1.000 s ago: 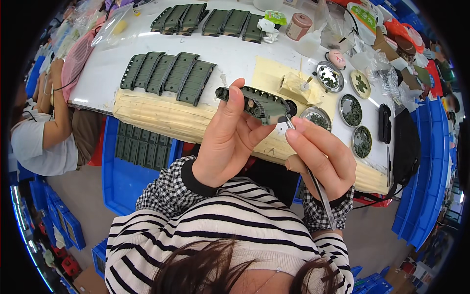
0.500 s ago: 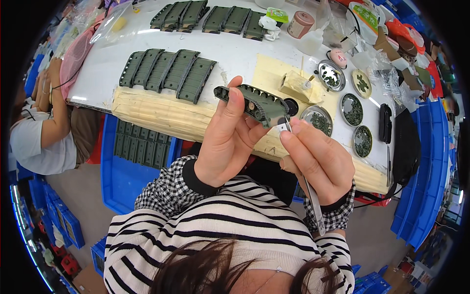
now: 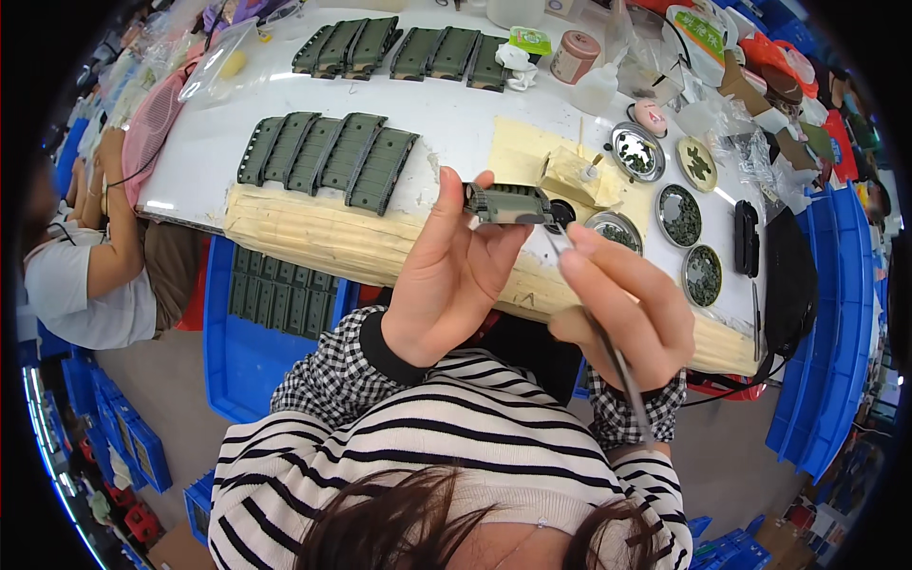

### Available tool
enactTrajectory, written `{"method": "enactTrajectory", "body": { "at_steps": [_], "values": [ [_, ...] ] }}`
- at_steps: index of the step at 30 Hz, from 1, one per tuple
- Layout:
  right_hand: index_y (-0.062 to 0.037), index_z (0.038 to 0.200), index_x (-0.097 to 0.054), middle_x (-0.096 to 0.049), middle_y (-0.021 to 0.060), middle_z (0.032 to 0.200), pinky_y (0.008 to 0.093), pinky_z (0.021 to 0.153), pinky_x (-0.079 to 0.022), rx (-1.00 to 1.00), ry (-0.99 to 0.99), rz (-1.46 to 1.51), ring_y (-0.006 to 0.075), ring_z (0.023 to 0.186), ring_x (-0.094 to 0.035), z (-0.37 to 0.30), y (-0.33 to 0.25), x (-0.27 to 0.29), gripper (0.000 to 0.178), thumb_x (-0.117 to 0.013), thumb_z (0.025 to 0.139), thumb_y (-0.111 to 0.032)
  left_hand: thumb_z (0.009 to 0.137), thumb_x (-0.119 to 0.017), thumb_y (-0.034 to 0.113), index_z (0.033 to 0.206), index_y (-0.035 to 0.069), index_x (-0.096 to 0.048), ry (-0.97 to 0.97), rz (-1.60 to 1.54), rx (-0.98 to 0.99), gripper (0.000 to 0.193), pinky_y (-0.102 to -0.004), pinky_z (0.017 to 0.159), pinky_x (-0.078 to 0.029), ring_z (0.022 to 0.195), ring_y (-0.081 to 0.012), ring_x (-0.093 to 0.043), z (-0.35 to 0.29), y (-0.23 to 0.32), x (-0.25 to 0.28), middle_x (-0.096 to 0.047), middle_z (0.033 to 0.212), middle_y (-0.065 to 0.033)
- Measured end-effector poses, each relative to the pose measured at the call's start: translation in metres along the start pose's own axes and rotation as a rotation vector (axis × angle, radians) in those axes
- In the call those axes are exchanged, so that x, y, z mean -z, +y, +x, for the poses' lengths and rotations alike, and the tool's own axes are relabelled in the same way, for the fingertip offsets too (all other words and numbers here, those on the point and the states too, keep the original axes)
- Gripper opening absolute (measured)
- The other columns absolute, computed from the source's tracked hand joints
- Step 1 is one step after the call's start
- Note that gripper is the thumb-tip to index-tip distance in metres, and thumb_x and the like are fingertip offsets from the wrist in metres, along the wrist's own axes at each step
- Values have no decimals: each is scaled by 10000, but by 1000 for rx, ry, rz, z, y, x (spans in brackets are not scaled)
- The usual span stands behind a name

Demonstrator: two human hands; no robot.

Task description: Assembling or detailing green plastic toy tank parts using a thin applicator tool.

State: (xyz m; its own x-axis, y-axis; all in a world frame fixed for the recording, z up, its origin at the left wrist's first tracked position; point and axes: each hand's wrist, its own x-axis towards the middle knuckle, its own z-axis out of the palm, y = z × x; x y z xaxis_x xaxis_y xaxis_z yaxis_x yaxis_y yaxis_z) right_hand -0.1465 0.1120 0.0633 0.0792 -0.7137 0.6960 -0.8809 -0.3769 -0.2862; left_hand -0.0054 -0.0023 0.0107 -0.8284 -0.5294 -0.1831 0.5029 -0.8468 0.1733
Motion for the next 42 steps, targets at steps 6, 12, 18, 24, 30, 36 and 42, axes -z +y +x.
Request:
{"method": "enactTrajectory", "body": {
  "at_steps": [6,12,18,24,30,36,42],
  "values": [
    [-50,1126,-657,-651,147,1061,349,742,-556,-135,126,210,278,896,-663,-20,2,-2,447,-764,693,-77,909,-604,421,1154,-73,-389,10,-270,159,592,-230,882,-554,999,-199,-630,6,2,4,-580,1093,-170],
    [-4,1126,-631,-676,154,933,342,692,-537,-196,208,248,291,764,-666,-25,2,-21,290,-655,884,-162,901,-622,401,1131,-79,-408,-6,-365,193,574,-252,881,-566,1004,-214,-637,8,1,9,-591,1092,-188],
    [48,1144,-598,-681,161,928,335,701,-525,-173,201,281,299,783,-665,-19,5,-22,366,-608,929,-248,905,-611,413,1131,-74,-414,-15,-329,188,572,-252,879,-565,1015,-217,-633,6,1,7,-593,1087,-187],
    [38,1168,-592,-686,172,988,343,796,-514,-337,246,444,308,883,-664,-20,-4,-15,383,-633,912,-243,982,-478,396,1457,65,-234,-130,-97,68,628,-279,897,-557,1127,-268,-570,3,1,7,-412,1349,-235],
    [3,1146,-629,-667,178,1034,360,864,-517,-203,185,273,309,1009,-647,-27,-7,-11,326,-651,892,-200,1007,-422,257,1520,184,-52,-343,224,-57,636,-345,961,-523,1243,-309,-504,6,13,3,-313,1448,-275],
    [5,1180,-613,-583,164,1121,382,930,-516,-209,155,284,330,1103,-605,-28,-11,-14,344,-640,893,-183,988,-455,215,1521,196,-53,-368,227,-61,668,-391,1031,-460,1260,-309,-487,9,12,6,-319,1445,-282],
    [2,1206,-595,-579,158,1135,380,939,-512,-184,136,259,331,1123,-595,-28,-8,-16,345,-620,911,-175,984,-461,203,1521,196,-55,-375,198,-52,673,-394,1040,-450,1265,-311,-482,11,10,9,-329,1440,-279]
  ]
}}
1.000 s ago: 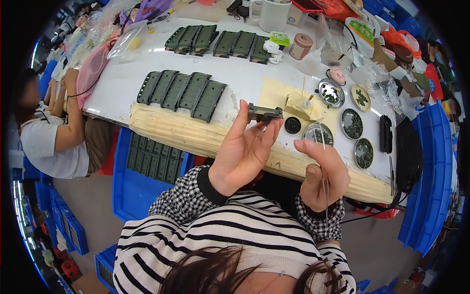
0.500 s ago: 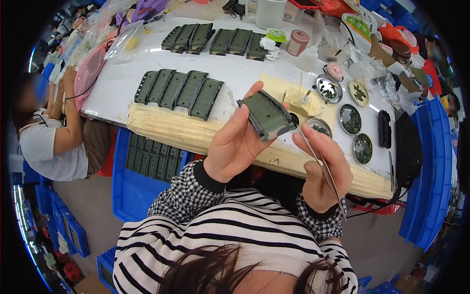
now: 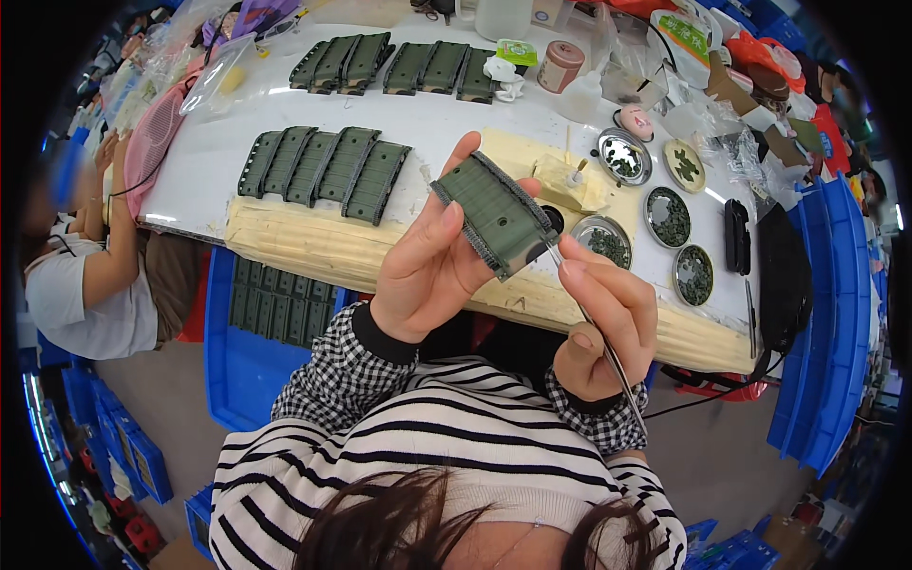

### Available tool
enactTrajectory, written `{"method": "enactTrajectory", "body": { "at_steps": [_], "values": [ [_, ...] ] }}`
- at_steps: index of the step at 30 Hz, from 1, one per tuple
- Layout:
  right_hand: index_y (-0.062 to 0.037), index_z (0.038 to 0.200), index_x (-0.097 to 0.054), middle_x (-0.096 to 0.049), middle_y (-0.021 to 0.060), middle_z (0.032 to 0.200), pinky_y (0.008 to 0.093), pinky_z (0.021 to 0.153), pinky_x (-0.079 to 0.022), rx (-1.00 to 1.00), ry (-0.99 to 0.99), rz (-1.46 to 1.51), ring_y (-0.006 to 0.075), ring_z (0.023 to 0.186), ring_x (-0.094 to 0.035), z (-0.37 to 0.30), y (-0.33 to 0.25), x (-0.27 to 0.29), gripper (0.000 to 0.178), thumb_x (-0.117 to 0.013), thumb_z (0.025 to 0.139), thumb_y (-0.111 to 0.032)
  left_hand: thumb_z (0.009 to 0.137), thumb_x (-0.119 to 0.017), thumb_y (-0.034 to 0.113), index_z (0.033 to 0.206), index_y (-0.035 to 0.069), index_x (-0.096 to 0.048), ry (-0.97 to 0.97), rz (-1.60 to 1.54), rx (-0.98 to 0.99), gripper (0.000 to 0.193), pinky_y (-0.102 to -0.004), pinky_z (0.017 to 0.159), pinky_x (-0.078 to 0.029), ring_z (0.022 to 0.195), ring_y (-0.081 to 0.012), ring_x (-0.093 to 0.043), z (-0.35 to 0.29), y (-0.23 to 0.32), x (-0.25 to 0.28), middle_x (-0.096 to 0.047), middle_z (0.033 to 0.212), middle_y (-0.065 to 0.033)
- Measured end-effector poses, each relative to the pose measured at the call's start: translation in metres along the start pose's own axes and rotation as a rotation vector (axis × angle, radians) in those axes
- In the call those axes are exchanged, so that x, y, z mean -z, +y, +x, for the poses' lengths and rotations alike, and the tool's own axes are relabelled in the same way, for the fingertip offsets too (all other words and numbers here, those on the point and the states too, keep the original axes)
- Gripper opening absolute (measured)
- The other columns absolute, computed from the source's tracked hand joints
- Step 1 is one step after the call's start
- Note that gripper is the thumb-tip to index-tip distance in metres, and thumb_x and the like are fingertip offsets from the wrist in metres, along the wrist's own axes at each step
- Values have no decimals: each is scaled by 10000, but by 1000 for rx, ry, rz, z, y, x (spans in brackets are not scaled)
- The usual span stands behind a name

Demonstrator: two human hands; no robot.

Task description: Assembling or detailing green plastic toy tank parts using a thin applicator tool.

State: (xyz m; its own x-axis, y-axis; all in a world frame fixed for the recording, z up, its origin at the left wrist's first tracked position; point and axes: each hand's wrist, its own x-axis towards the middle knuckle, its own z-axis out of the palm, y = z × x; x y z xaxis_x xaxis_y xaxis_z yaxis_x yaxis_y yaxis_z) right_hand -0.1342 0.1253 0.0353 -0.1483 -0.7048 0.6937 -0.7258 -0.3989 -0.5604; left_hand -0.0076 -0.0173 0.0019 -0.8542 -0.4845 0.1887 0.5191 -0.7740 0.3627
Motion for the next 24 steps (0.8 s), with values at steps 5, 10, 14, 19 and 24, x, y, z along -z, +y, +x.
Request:
{"method": "enactTrajectory", "body": {
  "at_steps": [5,10,14,19,24],
  "values": [
    [-1,1201,-598,-586,153,1132,382,937,-513,10,0,-30,325,1116,-597,2,0,-1,341,-629,904,-166,978,-477,213,1519,197,-51,-17,38,-7,688,-407,1041,-445,1260,-311,-485,0,0,2,-338,1434,-276],
    [-6,1200,-600,-588,144,1132,385,935,-514,5,-5,-44,323,1117,-595,2,0,-1,344,-644,888,-145,967,-503,234,1518,194,-50,4,109,-18,714,-426,1040,-438,1251,-310,-493,0,0,0,-355,1427,-273],
    [-11,1200,-603,-588,143,1134,389,931,-516,2,-11,-45,324,1120,-594,2,-2,-1,341,-648,878,-115,965,-512,239,1518,195,-48,16,120,-27,723,-428,1041,-435,1253,-311,-491,-1,-1,-1,-360,1424,-272],
    [5,1190,-605,-585,159,1137,388,924,-517,19,6,-69,328,1117,-596,0,0,-3,315,-618,883,-62,965,-516,230,1518,213,-44,0,111,-31,727,-429,1050,-429,1256,-312,-488,-2,-2,-1,-344,1437,-268],
    [28,1177,-605,-583,175,1137,382,913,-520,32,36,-76,342,1111,-597,-2,1,-8,297,-592,889,-39,969,-508,216,1517,241,-40,13,74,-39,721,-428,1050,-432,1263,-313,-483,-3,-5,-1,-334,1448,-259]
  ]
}}
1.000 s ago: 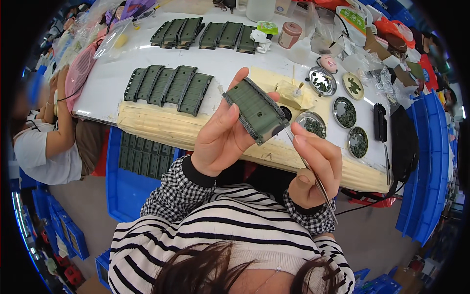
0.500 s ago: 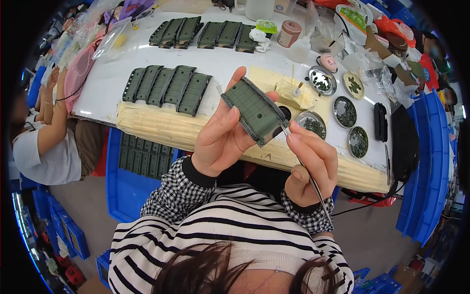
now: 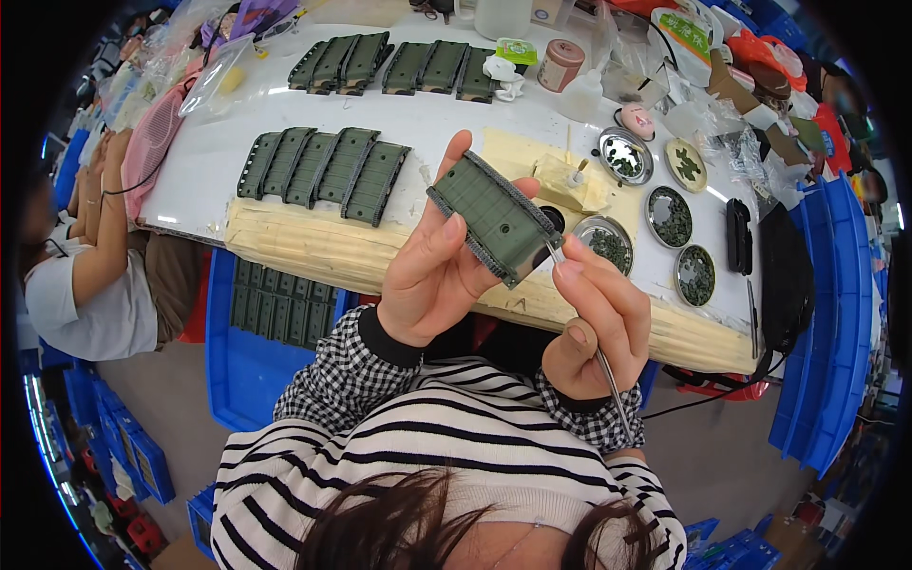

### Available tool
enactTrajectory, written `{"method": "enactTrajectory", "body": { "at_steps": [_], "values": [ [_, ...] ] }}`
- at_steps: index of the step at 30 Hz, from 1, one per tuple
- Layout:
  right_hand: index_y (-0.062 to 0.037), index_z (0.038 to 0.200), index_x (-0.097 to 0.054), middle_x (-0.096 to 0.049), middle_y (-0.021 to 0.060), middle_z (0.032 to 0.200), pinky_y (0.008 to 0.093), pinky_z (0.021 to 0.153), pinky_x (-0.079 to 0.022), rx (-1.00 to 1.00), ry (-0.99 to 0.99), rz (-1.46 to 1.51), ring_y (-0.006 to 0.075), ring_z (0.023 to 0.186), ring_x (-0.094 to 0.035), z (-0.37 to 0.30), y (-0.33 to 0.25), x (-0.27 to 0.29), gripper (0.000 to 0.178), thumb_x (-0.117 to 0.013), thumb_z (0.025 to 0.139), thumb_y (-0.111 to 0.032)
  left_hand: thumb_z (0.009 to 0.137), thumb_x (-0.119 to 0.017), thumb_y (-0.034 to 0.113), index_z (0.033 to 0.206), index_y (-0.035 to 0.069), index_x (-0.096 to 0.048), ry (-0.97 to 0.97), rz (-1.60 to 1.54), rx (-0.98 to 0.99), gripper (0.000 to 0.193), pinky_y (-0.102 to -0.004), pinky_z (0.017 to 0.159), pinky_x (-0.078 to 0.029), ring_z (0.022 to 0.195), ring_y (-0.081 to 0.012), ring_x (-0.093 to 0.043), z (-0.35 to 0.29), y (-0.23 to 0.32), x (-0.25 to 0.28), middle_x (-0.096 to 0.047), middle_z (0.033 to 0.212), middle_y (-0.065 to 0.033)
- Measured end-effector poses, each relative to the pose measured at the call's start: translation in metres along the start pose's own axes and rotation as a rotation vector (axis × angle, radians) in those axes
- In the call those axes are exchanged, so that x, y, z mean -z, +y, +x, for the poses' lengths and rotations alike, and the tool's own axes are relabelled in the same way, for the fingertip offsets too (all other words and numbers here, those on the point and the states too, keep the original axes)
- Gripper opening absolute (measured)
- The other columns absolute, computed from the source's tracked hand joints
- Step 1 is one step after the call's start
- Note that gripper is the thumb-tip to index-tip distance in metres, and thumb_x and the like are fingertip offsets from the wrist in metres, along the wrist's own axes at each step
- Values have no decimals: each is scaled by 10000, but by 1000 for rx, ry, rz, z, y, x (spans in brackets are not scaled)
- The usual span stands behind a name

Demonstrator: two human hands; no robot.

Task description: Assembling or detailing green plastic toy tank parts using a thin applicator tool.

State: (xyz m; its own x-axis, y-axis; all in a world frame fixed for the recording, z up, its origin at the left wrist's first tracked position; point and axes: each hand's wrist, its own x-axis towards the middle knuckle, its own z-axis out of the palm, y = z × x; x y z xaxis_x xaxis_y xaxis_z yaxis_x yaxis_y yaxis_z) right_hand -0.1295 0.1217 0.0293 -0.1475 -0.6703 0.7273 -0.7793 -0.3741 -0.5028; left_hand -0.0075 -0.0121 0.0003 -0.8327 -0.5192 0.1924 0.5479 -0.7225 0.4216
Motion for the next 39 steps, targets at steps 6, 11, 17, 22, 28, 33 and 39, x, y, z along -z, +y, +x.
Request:
{"method": "enactTrajectory", "body": {
  "at_steps": [6,11,17,22,28,33,39],
  "values": [
    [41,1166,-604,-583,185,1135,375,902,-526,35,51,-10,345,1096,-606,-1,3,-7,283,-582,896,-41,973,-497,196,1515,264,-42,-28,-49,-5,711,-427,1046,-443,1270,-315,-476,0,-1,2,-326,1456,-247],
    [42,1162,-606,-584,190,1126,374,889,-534,39,77,-19,344,1080,-615,-3,4,-10,278,-574,900,-43,974,-491,185,1513,277,-45,-44,-81,-12,705,-424,1040,-451,1272,-313,-474,-1,-3,4,-323,1459,-239],
    [44,1165,-604,-585,192,1121,374,889,-534,31,74,-17,347,1078,-616,-3,4,-10,276,-569,906,-46,977,-486,190,1513,278,-41,-12,-54,-14,702,-418,1036,-454,1268,-309,-478,-1,-4,2,-327,1457,-239],
    [40,1162,-603,-583,188,1130,389,898,-528,26,109,52,352,1076,-616,-3,7,-8,292,-541,951,-153,990,-476,240,1516,233,-54,-24,-89,7,674,-368,1016,-481,1266,-299,-476,0,-4,2,-326,1457,-234],
    [-30,1204,-546,-634,189,1058,420,879,-529,13,255,221,333,1019,-642,-6,11,-5,420,-481,980,-380,987,-468,387,1363,19,-319,75,-717,195,547,-345,1015,-494,1248,-292,-488,2,-4,7,-479,1293,-198],
    [-30,1213,-523,-675,193,984,444,875,-525,-33,253,210,318,950,-666,-12,12,-12,347,-425,1012,-295,952,-554,359,1179,-53,-457,276,-795,254,481,-315,955,-546,1129,-273,-580,5,2,-3,-519,1205,-166],
    [9,1178,-536,-685,194,976,400,871,-519,-57,205,182,296,925,-673,-10,10,-13,338,-431,1011,-264,952,-554,353,1188,-48,-448,337,-764,214,477,-322,959,-546,1110,-269,-589,4,1,-5,-540,1162,-141]
  ]
}}
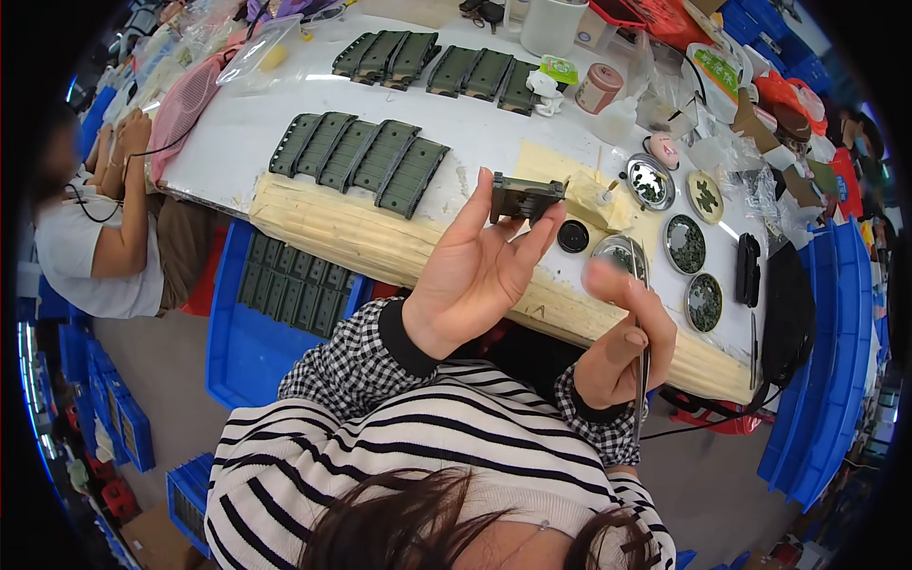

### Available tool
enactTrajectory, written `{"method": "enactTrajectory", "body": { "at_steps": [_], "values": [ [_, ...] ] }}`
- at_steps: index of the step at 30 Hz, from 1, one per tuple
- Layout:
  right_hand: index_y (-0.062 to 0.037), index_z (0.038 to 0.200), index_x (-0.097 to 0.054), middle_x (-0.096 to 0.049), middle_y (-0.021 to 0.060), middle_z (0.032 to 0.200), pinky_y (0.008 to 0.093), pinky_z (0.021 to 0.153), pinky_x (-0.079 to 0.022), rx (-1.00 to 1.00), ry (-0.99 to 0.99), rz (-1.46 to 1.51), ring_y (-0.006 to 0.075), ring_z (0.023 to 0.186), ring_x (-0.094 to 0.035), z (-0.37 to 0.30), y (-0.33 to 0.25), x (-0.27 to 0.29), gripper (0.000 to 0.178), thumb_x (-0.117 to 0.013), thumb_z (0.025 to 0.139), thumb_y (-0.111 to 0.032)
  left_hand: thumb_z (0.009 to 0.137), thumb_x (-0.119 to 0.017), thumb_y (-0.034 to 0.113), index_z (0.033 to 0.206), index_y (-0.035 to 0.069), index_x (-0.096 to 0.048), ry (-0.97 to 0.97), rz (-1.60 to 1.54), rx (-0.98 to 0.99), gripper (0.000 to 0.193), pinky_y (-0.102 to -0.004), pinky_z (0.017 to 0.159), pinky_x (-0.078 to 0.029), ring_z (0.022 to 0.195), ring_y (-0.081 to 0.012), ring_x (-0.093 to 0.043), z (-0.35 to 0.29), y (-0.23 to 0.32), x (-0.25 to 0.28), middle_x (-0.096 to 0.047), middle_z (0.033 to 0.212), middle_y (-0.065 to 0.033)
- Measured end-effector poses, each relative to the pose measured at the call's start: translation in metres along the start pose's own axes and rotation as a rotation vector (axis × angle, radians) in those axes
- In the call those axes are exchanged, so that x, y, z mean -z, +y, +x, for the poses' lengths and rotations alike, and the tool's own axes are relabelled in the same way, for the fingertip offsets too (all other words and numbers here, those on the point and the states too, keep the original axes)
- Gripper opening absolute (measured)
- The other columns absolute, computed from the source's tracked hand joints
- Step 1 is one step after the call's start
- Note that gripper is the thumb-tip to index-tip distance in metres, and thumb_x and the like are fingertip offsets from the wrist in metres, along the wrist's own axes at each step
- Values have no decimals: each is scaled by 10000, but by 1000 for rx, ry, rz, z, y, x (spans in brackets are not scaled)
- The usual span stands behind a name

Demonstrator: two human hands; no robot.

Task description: Assembling or detailing green plastic toy tank parts using a thin applicator tool.

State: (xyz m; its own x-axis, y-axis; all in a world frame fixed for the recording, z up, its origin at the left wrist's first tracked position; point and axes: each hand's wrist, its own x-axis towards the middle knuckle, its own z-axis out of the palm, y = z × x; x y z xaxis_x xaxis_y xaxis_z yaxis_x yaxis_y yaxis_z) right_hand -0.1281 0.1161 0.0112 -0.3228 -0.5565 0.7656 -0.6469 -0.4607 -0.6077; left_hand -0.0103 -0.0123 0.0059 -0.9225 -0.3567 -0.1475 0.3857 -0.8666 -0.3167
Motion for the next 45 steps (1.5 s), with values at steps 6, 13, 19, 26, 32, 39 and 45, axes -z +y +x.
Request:
{"method": "enactTrajectory", "body": {
  "at_steps": [6,13,19,26,32,39,45],
  "values": [
    [31,1120,-547,-671,215,1010,377,864,-503,-76,2,16,309,941,-665,0,-6,-5,314,-475,995,-248,957,-548,349,1255,-24,-402,-8,-23,8,499,-336,975,-534,1122,-278,-579,-1,-1,3,-510,1217,-157],
    [-84,990,-325,-527,230,1213,404,997,-416,-248,31,-28,279,1117,-564,12,-2,-22,581,-838,727,-156,976,-537,242,1450,95,-223,-137,691,-258,587,-393,1021,-444,1259,-258,-459,-12,-32,14,-433,1343,-131],
    [-87,882,-407,-628,138,1006,295,802,-493,-416,-286,434,181,884,-627,19,-6,29,522,-874,661,-163,882,-674,300,1452,14,-276,-261,716,265,753,-365,1019,-427,1205,-220,-528,-20,11,30,-529,1299,-125],
    [-26,998,-511,-590,207,1184,363,970,-400,-383,-411,0,339,1093,-569,27,8,74,233,-649,845,-136,920,-579,35,1379,-5,-372,-204,1062,558,505,-343,941,-490,1080,-223,-610,-23,8,21,-600,1190,-143],
    [5,930,-595,-604,171,943,399,739,-477,-432,-268,-810,323,854,-617,43,69,112,91,-587,868,-61,956,-490,13,1395,22,-286,-90,1316,107,485,-363,939,-496,1071,-244,-617,-12,0,18,-594,1186,-198],
    [21,872,-649,-664,144,776,342,638,-482,-708,-463,-788,245,709,-637,54,121,118,219,-688,816,-187,949,-469,-28,1361,12,-302,-77,1364,1,447,-354,971,-477,1119,-223,-591,-15,2,19,-586,1189,-177],
    [30,835,-659,-662,142,727,329,621,-493,-704,-606,-711,231,659,-639,61,126,125,228,-664,806,-197,932,-469,-57,1332,-7,-317,-72,1396,-65,431,-342,986,-466,1142,-203,-574,-16,1,18,-573,1192,-156]
  ]
}}
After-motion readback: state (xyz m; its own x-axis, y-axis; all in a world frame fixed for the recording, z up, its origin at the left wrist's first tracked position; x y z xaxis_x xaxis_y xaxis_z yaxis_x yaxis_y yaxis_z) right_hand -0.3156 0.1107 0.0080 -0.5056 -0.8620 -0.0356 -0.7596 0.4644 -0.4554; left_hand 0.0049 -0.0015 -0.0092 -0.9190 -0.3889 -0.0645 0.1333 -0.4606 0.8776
